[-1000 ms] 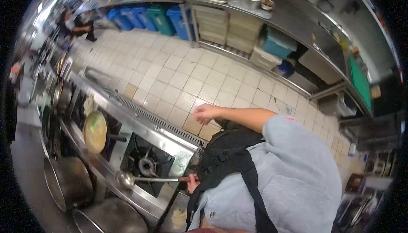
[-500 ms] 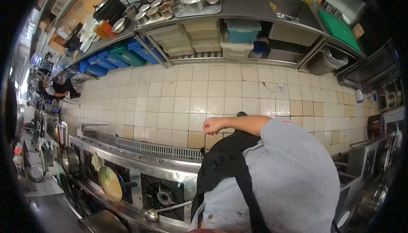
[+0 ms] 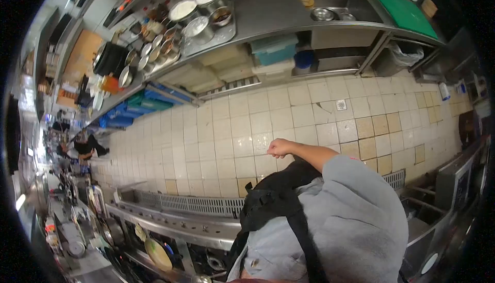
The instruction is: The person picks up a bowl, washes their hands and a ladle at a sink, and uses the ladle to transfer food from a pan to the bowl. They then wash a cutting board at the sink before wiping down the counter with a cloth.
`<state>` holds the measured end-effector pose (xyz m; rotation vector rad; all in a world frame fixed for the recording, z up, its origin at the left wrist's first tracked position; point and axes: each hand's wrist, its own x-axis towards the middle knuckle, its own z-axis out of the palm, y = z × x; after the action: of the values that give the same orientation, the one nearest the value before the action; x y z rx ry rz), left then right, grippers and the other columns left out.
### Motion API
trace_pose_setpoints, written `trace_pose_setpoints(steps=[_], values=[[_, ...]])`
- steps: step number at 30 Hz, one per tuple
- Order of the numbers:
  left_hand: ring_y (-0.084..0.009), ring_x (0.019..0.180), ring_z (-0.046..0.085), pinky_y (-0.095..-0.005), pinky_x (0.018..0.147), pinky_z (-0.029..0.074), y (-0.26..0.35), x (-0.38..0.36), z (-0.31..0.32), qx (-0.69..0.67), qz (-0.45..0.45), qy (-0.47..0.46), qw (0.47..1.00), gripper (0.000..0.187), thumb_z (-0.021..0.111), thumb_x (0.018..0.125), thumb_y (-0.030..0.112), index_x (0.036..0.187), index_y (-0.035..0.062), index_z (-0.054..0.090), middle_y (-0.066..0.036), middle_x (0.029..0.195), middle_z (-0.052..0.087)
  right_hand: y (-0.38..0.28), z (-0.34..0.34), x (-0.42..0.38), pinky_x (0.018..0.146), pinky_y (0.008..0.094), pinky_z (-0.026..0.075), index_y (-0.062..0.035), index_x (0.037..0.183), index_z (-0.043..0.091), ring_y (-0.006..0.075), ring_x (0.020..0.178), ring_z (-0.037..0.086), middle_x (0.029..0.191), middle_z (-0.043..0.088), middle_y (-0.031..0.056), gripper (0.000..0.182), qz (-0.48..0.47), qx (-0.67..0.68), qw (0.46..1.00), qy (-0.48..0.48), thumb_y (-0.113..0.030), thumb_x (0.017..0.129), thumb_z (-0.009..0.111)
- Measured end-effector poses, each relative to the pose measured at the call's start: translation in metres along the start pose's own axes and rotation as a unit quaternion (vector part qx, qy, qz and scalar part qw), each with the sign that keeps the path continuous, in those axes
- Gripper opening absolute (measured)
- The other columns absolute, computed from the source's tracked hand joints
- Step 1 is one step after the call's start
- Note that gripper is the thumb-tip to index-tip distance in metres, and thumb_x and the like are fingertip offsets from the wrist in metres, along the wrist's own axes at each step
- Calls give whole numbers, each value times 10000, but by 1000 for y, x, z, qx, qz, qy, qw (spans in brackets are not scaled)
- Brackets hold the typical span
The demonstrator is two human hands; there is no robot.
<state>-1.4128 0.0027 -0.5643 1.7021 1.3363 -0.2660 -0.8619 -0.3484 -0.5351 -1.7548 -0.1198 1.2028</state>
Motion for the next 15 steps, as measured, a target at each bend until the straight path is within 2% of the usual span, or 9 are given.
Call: trace_pose_setpoints(steps=[4, 8, 10, 15], values=[[-202, 1011, 618, -315, 857, 487, 64, 19, 16, 32, 25, -22, 999, 433, 613, 981, 335, 1156, -60, 640, -191, 1062, 684, 11, -57, -17, 611, 290, 560, -24, 1088, 650, 146, 751, 656, 874, 668, 67, 335, -10, 34, 999, 37, -324, 942, 632], [-204, 1017, 622, -316, 858, 489, 136, 45, 47, 57, 44, -57, 996, 434, 615, 980, 329, 1164, -63, 638, -193, 1069, 686, 39, -100, -38, 604, 284, 552, -31, 1114, 647, 147, 753, 644, 900, 665, 73, 354, 14, 151, 979, 136, -345, 952, 627], [-205, 1021, 624, -316, 859, 490, 159, 58, 56, 70, 49, -77, 993, 434, 616, 980, 326, 1168, -64, 636, -194, 1073, 687, 47, -110, -58, 599, 279, 548, -24, 1096, 647, 147, 745, 639, 888, 661, 68, 369, 17, 243, 948, 206, -363, 953, 623], [-207, 1028, 628, -317, 860, 492, 179, 90, 60, 126, 57, -132, 982, 436, 618, 978, 319, 1177, -68, 633, -197, 1081, 690, 80, -98, -100, 593, 276, 541, -20, 1077, 647, 133, 721, 627, 854, 650, 63, 373, 52, 312, 904, 287, -372, 961, 614]])
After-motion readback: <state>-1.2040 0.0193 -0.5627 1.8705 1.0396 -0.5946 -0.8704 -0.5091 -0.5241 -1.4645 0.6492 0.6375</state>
